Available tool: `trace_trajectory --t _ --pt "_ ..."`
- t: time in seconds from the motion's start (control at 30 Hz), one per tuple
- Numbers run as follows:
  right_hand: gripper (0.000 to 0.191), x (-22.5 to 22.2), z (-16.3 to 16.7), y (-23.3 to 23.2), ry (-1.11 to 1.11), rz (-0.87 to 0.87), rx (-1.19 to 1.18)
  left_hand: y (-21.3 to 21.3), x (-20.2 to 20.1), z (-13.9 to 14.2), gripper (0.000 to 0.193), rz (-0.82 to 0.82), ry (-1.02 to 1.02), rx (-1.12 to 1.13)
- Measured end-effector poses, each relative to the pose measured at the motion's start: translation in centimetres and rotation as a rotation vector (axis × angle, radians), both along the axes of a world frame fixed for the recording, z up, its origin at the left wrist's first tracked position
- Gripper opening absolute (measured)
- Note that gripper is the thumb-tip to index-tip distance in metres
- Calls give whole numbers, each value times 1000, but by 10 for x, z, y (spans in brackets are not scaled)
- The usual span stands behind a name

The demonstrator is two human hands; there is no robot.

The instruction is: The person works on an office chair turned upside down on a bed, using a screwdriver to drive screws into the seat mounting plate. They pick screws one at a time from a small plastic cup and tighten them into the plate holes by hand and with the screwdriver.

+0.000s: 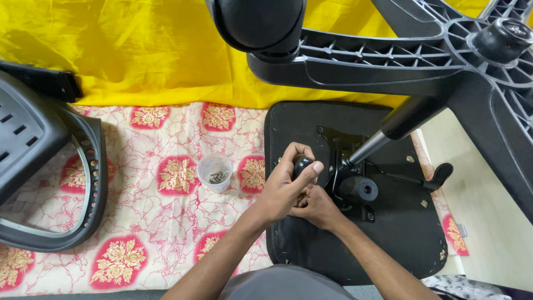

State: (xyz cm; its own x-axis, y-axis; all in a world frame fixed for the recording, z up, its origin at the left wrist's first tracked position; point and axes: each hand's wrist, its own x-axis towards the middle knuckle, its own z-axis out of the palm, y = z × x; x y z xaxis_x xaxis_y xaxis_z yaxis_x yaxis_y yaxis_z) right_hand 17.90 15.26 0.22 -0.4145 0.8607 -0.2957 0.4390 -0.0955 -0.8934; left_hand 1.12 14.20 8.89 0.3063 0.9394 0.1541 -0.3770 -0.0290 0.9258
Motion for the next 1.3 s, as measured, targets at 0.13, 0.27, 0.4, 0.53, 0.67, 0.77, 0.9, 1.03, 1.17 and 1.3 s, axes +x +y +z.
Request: trace_trajectory --t 0.13,0.27,0.4,0.53,0.67,0.77,0.9,1.03,1.17,1.3 --pt "20 1 0 3 -24 39 -7 4 -7 2 34 -50 -140 -32" --pt "21 2 -6 5 127 -4 -101 2 -12 3 37 -76 -104 -1" --pt "44 6 -8 6 80 -14 -89 3 -7 5 27 -121 -6 -5" --pt "56 10 -11 10 113 36 -71 4 1 3 20 -30 -22 119" --pt "60 7 -15 9 165 9 -104 8 2 1 19 -103 -207 78" --pt "57 5 -11 7 99 0 -46 7 1 3 18 -60 -174 -32" --pt "25 3 -3 4 43 39 -64 7 -6 5 17 33 -26 -23" --pt "18 0 1 1 76 46 -26 2 -13 3 44 -17 -112 -23" --pt "18 -2 1 1 29 24 -15 1 -12 1 46 -26 -119 17" --pt "24 1 -5 0 -74 -8 -14 5 -9 -3 37 -117 -178 59"
